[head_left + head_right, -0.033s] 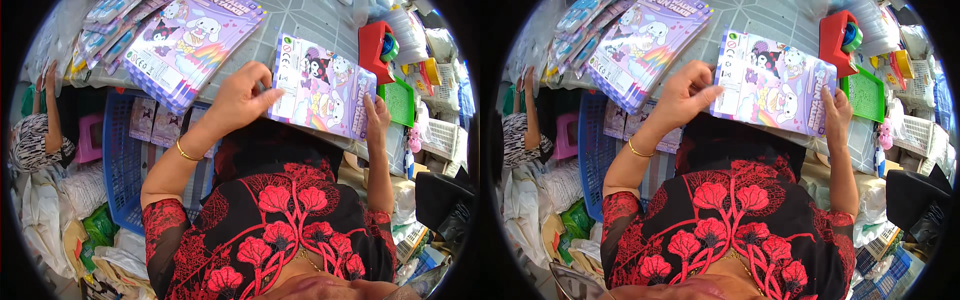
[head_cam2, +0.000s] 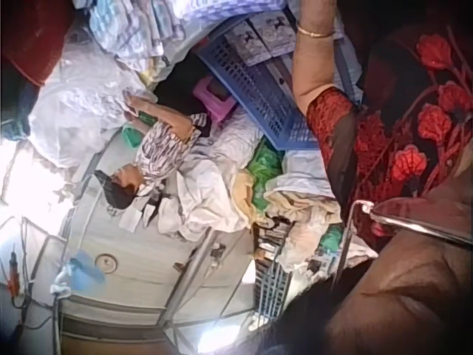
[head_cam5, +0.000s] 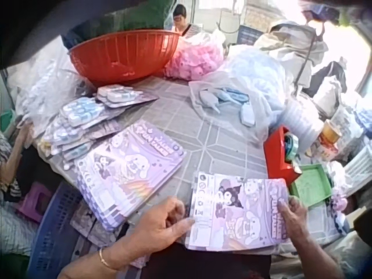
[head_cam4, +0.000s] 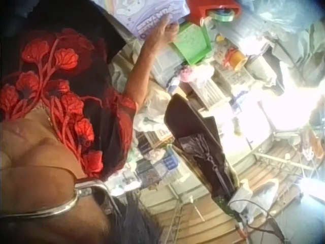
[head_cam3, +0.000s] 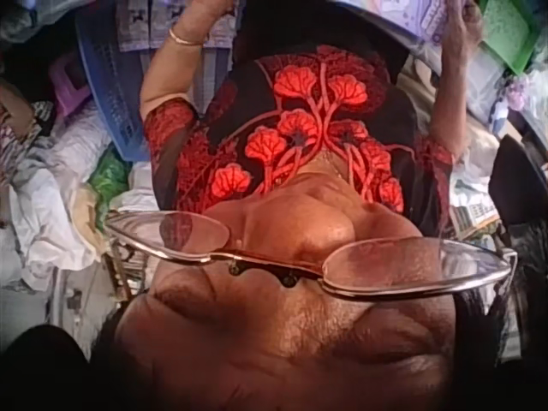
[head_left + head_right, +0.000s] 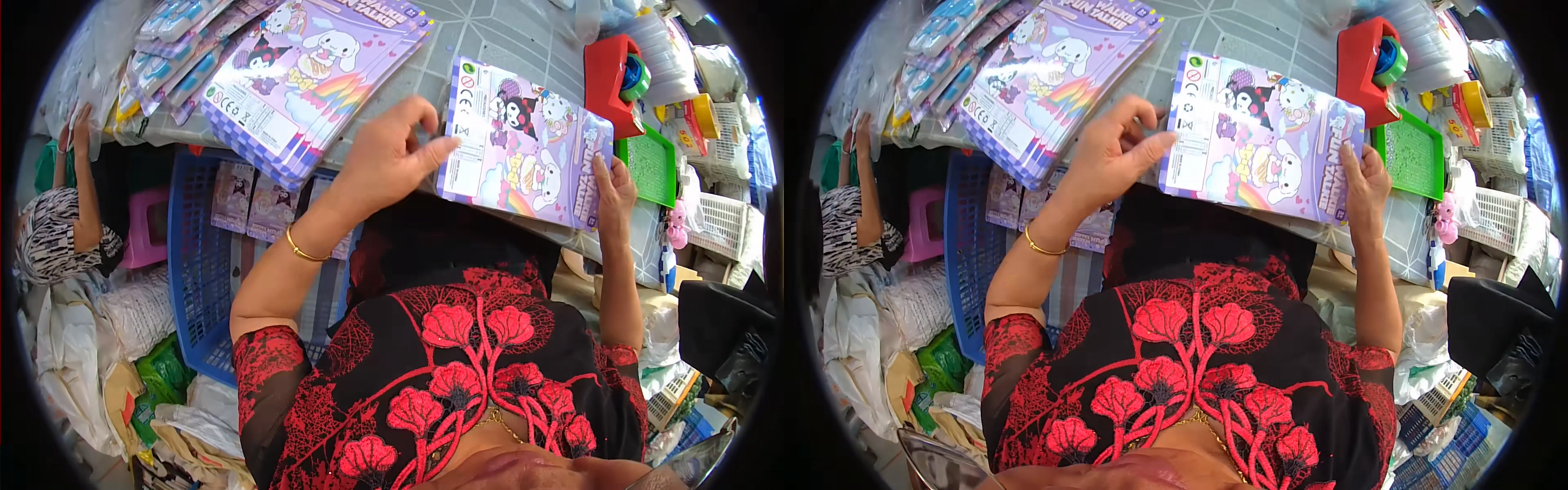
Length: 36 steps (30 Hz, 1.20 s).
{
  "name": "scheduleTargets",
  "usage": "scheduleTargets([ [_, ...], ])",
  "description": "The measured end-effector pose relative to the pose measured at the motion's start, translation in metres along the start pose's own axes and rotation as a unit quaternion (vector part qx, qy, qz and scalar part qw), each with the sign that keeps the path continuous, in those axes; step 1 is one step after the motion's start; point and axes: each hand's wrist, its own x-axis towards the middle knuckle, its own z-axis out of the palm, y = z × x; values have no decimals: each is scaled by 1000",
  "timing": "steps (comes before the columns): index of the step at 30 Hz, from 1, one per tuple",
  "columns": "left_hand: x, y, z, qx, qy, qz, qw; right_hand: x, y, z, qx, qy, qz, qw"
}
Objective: Packaging walkie-talkie toys into printed boxes and organizing them into a crate.
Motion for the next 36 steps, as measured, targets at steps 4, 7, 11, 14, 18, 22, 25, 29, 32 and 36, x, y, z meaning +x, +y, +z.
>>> scheduleTargets([
  [4,25,-5,5,32,107,100,989,1,4,-1,6,-12,-10,1000],
  [7,51,-15,1,-38,86,92,991,2,0,-3,-30,-20,-2,999],
  [11,61,-18,-3,-143,24,63,987,3,8,-5,35,-40,31,998],
  [14,57,-10,-7,-125,3,79,989,2,6,-7,42,-68,47,996],
  [18,54,-7,-12,-89,-31,72,993,2,-1,-5,50,-88,62,993],
  [22,55,-11,-17,-150,-47,54,986,1,-4,-3,57,-96,64,992],
  [25,53,-13,-18,-190,-57,40,979,1,-5,-6,44,-110,69,991],
  [29,49,-12,-17,-186,-72,51,979,2,-3,-4,36,-100,69,992],
  [32,50,-15,-15,-185,-66,58,979,1,-5,-1,35,-95,73,992],
  [36,52,-13,-12,-170,-47,49,983,0,-4,0,38,-83,75,993],
])
